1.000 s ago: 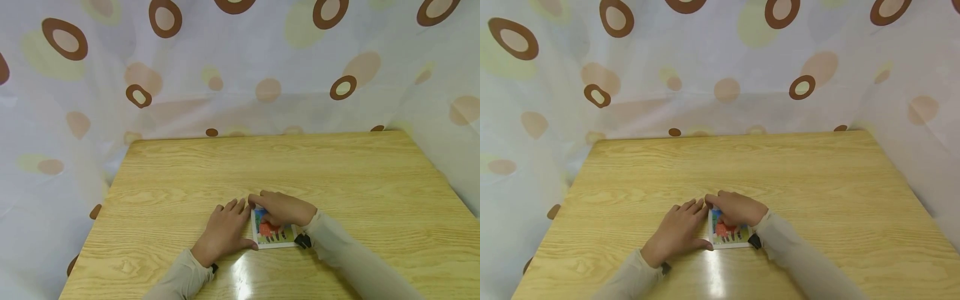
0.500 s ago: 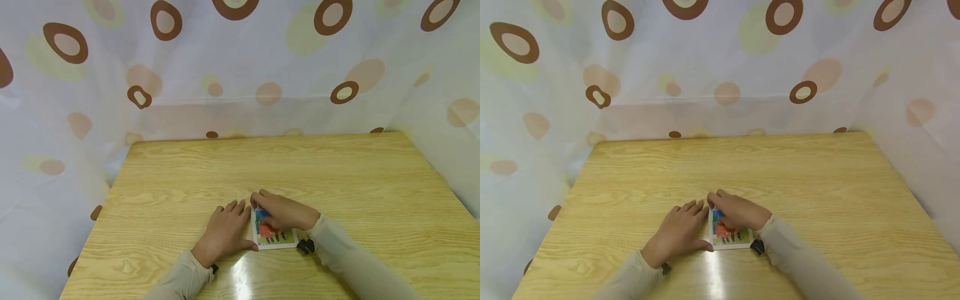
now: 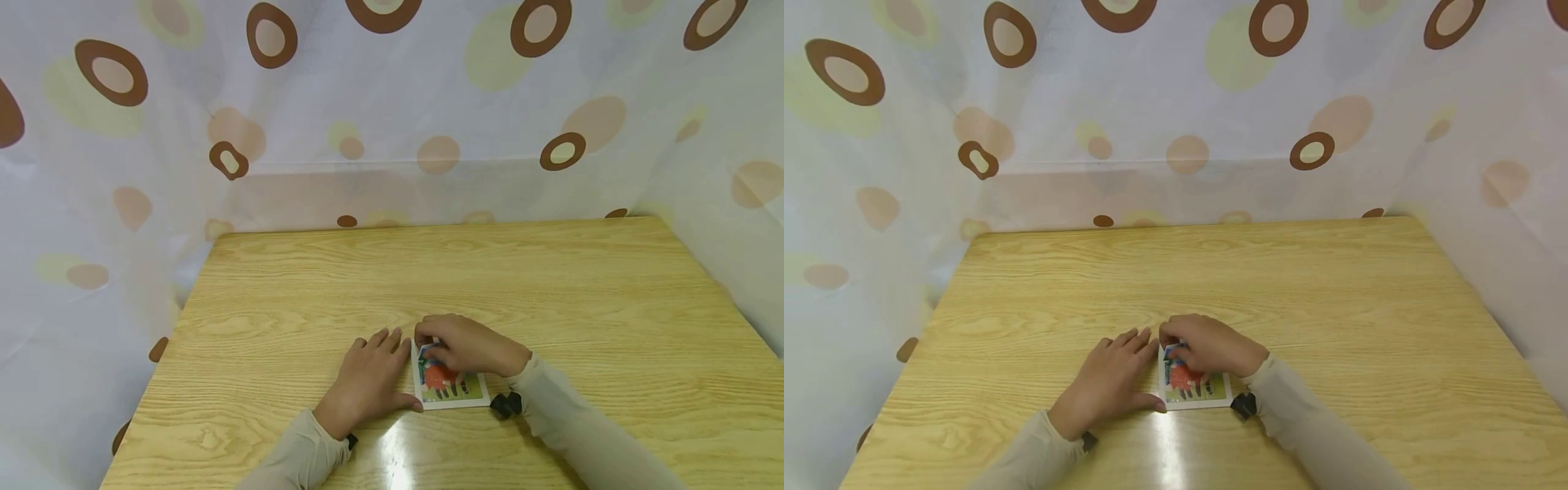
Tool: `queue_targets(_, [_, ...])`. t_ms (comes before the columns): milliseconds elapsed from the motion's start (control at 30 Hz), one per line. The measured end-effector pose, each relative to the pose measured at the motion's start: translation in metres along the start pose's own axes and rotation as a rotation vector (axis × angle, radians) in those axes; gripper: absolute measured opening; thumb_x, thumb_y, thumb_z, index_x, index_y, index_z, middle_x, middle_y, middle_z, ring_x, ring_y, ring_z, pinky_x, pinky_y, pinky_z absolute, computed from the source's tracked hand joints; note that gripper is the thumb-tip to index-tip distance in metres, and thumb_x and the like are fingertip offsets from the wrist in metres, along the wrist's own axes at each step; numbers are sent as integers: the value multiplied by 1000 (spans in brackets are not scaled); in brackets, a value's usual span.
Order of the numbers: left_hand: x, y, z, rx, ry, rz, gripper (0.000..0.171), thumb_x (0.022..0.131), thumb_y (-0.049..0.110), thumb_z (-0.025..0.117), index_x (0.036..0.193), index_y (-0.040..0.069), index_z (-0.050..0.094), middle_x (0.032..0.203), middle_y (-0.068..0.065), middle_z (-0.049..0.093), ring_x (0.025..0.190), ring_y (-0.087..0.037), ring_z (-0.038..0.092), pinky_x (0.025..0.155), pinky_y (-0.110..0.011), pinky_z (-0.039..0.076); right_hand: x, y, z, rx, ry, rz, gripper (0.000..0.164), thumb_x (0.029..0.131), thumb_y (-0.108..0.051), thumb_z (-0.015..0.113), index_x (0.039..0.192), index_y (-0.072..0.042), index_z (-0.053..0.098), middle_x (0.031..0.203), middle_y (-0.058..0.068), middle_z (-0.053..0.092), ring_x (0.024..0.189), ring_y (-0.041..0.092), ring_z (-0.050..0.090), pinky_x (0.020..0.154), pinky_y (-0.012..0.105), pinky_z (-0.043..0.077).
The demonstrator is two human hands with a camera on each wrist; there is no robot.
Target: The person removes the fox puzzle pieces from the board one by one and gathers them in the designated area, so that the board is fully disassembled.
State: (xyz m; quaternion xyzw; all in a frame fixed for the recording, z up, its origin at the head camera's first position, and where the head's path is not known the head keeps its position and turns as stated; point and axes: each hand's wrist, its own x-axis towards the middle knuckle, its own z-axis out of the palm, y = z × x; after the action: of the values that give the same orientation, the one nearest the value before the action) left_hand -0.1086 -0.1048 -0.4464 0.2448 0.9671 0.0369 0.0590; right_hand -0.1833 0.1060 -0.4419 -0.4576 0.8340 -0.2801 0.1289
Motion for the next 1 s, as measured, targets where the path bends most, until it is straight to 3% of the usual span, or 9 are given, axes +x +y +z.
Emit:
queue_targets(267, [1,1,-1,3,-2,-5,99,75,74,76,148,12,56,154,-13,51,140,-32,48,102,-51,46,-21,10,-14,93,82,-51,9,101,-7,65,109,-8,70,95,-8,61,74,4,53,65,27,49])
queue_targets(467, [1,1,-1,12,-17,-16,100,75,75,75,150,12,55,156,-12,49,141,-31,47,103,-50,46,-42,29,-21,51,196,-30,16,100,0,63,113,-3,72,100,-1,66,80,7,56,69,29,50])
queue_targets(733, [0,1,0,16,-32,-9,101,76,75,74,151,12,54,157,-12,48,142,-31,46,104,-51,45,-68,50,-29,92,265,159,13,97,2,67,106,-7,63,85,-4,62,69,5,51,61,26,46])
queue_targets(1000, [0,1,0,18,-21,-8,101,75,76,74,151,12,54,156,-11,49,142,-31,46,104,-51,46,-86,61,-41,25,279,258,14,96,3,68,100,-9,63,81,-5,61,68,7,49,61,26,45])
